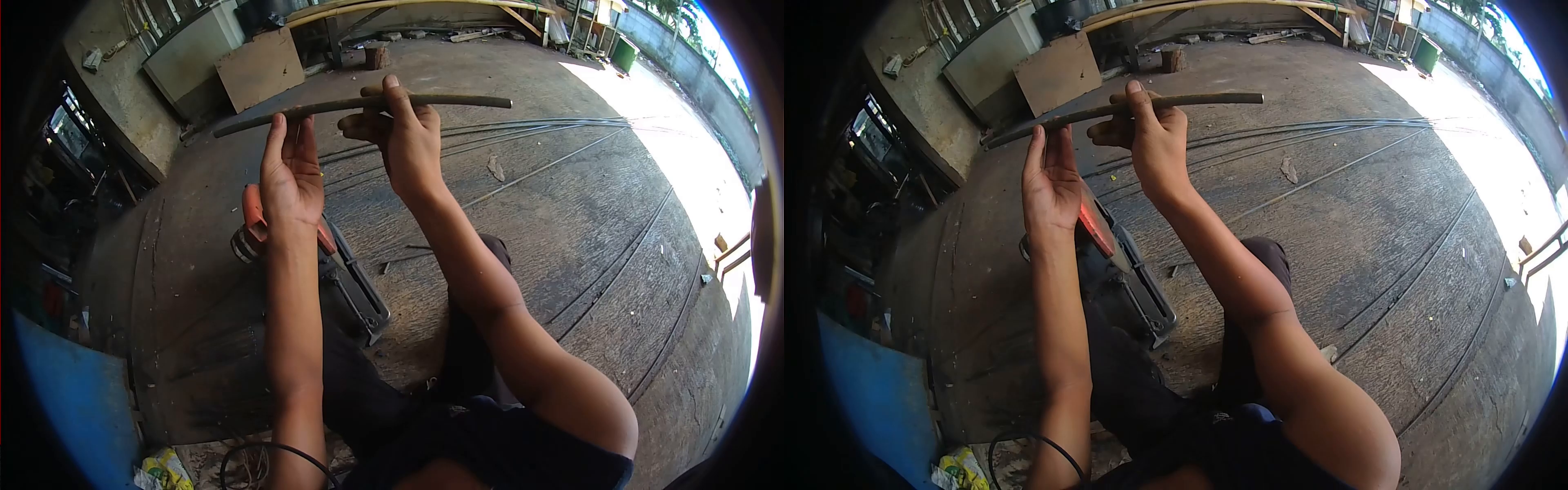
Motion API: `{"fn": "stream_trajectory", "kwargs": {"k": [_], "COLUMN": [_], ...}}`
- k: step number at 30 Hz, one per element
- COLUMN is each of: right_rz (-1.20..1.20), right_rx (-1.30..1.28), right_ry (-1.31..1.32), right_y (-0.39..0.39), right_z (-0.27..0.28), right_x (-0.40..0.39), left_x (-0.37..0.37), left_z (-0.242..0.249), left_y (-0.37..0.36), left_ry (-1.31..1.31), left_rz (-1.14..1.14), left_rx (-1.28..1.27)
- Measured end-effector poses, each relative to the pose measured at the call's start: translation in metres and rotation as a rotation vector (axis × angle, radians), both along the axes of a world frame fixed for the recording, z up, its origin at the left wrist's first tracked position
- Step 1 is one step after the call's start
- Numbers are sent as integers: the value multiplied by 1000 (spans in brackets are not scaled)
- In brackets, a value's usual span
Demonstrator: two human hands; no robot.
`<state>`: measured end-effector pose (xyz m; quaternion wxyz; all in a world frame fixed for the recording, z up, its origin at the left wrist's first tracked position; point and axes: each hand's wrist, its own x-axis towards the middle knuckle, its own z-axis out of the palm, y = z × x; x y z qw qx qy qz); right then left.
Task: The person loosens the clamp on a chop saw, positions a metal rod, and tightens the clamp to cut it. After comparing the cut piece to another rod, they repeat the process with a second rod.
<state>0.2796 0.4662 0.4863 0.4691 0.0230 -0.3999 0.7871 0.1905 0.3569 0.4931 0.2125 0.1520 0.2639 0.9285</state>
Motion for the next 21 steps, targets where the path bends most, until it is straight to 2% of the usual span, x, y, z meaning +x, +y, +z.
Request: {"fn": "stream_trajectory", "kwargs": {"k": [21], "right_rz": [113], "right_rx": [37], "right_ry": [76], "right_y": [5], "right_z": [-2], "right_x": [3], "left_x": [6], "left_z": [5], "left_y": [-5], "left_ry": [86], "left_rz": [-25], "left_rx": [57]}}
